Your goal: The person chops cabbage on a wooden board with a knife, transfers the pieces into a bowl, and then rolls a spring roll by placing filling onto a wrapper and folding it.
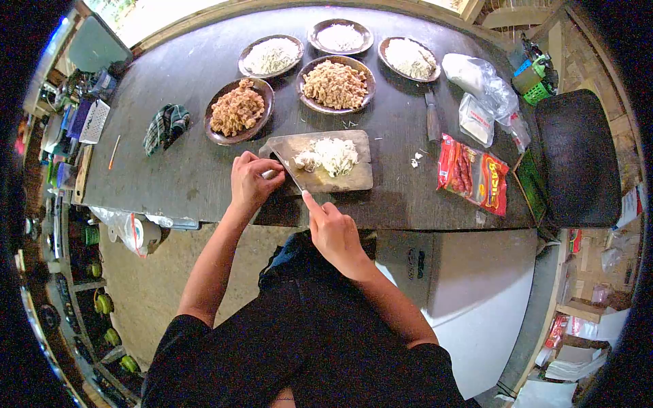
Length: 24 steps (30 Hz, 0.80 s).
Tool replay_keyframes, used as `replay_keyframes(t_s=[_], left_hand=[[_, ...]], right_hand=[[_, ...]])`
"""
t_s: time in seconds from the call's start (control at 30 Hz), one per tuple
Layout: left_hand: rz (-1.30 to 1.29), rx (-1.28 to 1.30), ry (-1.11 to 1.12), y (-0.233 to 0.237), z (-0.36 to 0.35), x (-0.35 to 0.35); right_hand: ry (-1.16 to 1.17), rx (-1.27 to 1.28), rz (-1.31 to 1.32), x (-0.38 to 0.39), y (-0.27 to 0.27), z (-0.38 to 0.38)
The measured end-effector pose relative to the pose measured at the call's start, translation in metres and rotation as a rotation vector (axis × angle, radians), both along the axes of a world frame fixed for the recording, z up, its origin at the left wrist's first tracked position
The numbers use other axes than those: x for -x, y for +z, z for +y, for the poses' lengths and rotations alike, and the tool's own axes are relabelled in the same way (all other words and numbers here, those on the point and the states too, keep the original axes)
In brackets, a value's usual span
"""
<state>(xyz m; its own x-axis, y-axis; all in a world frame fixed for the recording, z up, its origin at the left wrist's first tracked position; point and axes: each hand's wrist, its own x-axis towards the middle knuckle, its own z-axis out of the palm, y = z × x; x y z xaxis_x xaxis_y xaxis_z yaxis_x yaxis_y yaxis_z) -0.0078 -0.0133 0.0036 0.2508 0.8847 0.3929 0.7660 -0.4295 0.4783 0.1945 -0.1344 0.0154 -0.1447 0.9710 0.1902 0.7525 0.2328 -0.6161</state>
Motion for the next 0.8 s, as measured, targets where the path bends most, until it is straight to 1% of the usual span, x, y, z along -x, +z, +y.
replay_keyframes(t_s=[0.1,0.2,0.3,0.37,0.47,0.67,0.8], left_hand=[[0.007,0.014,0.0,0.004,-0.003,-0.001],[-0.014,-0.017,-0.03,0.004,-0.002,0.001],[-0.034,0.009,-0.038,0.005,-0.003,0.0],[0.008,0.003,-0.03,0.005,-0.003,0.002],[-0.02,0.019,-0.031,-0.004,0.001,0.004],[-0.062,0.05,-0.042,-0.001,0.0,0.003],[-0.06,0.043,-0.045,-0.002,-0.001,0.003]], right_hand=[[0.002,-0.009,-0.022,0.0,0.001,0.005],[0.015,0.0,0.023,-0.004,0.003,0.006],[0.004,-0.024,0.04,-0.009,0.003,-0.001],[0.058,-0.043,0.086,-0.01,0.003,-0.005],[0.054,-0.016,0.084,-0.009,0.004,-0.005],[0.014,-0.001,0.012,-0.001,-0.002,0.001],[0.007,-0.015,0.028,-0.001,-0.003,0.007]])
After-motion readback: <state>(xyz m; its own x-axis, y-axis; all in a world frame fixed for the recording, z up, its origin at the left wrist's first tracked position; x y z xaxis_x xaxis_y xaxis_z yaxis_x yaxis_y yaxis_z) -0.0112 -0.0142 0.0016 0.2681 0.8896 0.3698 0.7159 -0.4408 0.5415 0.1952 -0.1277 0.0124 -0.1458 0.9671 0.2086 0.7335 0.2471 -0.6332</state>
